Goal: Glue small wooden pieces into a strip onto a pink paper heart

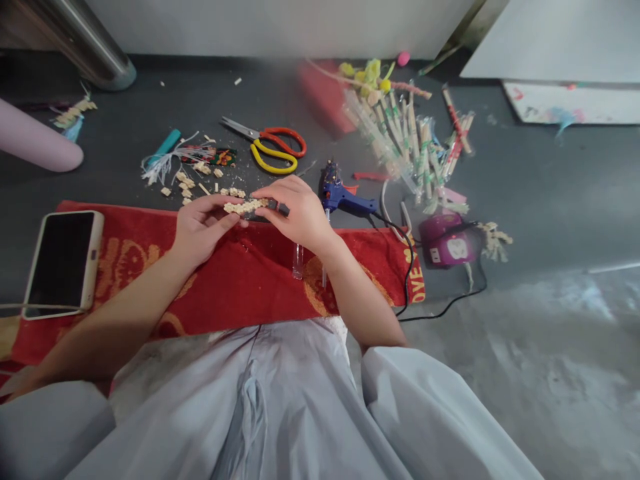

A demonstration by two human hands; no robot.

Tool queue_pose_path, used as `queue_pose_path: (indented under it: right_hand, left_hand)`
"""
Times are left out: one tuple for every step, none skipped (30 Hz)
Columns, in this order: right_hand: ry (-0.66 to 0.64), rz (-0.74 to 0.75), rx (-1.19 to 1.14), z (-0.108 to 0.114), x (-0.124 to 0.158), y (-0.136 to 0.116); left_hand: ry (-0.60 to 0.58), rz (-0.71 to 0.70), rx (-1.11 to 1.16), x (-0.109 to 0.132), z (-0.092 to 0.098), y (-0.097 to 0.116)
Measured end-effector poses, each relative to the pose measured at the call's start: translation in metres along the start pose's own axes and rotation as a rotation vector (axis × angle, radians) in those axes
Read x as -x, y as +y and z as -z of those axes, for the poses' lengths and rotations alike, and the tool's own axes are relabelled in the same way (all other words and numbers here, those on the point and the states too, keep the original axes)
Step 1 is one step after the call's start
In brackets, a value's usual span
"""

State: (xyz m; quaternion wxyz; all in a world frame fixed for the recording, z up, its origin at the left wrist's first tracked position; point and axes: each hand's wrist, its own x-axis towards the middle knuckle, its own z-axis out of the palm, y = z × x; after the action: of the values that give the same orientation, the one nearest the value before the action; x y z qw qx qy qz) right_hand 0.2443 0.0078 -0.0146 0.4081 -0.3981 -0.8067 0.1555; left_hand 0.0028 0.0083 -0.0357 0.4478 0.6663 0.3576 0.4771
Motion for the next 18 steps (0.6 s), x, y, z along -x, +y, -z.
queue_pose_path:
  right_hand:
    - [0.022, 0.007, -0.008, -0.0002, -0.0001, 0.0008]
    - [0.043, 0.015, -0.017, -0.0003, -0.0001, 0.0012]
    - [0.060, 0.025, -0.028, -0.0003, -0.0003, 0.0013]
    - [0.074, 0.037, -0.038, -0.0004, -0.0005, 0.0011]
    - [0.084, 0.048, -0.047, -0.0006, -0.0007, 0.0007]
    - [0.091, 0.054, -0.052, -0.0010, -0.0009, 0.0003]
    - [0.094, 0.055, -0.055, -0.0015, -0.0011, -0.0001]
    - [0.096, 0.053, -0.058, -0.0021, -0.0012, -0.0005]
    - [0.099, 0.050, -0.062, -0.0027, -0.0012, -0.0008]
    - [0.102, 0.046, -0.066, -0.0034, -0.0011, -0.0010]
    - [0.104, 0.042, -0.069, -0.0040, -0.0010, -0.0011]
    - [0.104, 0.039, -0.072, -0.0046, -0.0009, -0.0011]
    - [0.104, 0.036, -0.073, -0.0050, -0.0008, -0.0012]
    - [0.103, 0.032, -0.072, -0.0053, -0.0007, -0.0012]
    - [0.102, 0.028, -0.070, -0.0055, -0.0006, -0.0013]
    - [0.101, 0.026, -0.068, -0.0056, -0.0006, -0.0014]
    - [0.101, 0.024, -0.067, -0.0057, -0.0006, -0.0016]
    - [0.101, 0.024, -0.066, -0.0059, -0.0008, -0.0018]
  left_hand:
    - [-0.001, -0.004, 0.004, -0.0001, -0.0001, -0.0002]
    - [-0.001, -0.010, 0.006, -0.0001, -0.0002, -0.0004]
    - [0.003, -0.016, 0.006, -0.0002, -0.0003, -0.0007]
    - [0.008, -0.022, 0.004, -0.0002, -0.0005, -0.0011]
    - [0.014, -0.030, 0.004, -0.0001, -0.0006, -0.0015]
    - [0.021, -0.037, 0.006, -0.0001, -0.0008, -0.0020]
    - [0.029, -0.043, 0.012, -0.0001, -0.0008, -0.0026]
    - [0.036, -0.045, 0.020, -0.0002, -0.0008, -0.0031]
    - [0.042, -0.044, 0.026, -0.0002, -0.0006, -0.0037]
    - [0.044, -0.038, 0.028, -0.0003, -0.0004, -0.0043]
    - [0.043, -0.029, 0.027, -0.0005, -0.0001, -0.0049]
    - [0.041, -0.019, 0.024, -0.0007, 0.0004, -0.0055]
    - [0.037, -0.010, 0.022, -0.0009, 0.0009, -0.0060]
    - [0.034, -0.004, 0.022, -0.0011, 0.0014, -0.0063]
    - [0.033, -0.002, 0.024, -0.0014, 0.0019, -0.0066]
    - [0.034, -0.001, 0.026, -0.0016, 0.0023, -0.0066]
    - [0.034, 0.000, 0.028, -0.0018, 0.0025, -0.0064]
    - [0.035, 0.001, 0.029, -0.0019, 0.0027, -0.0060]
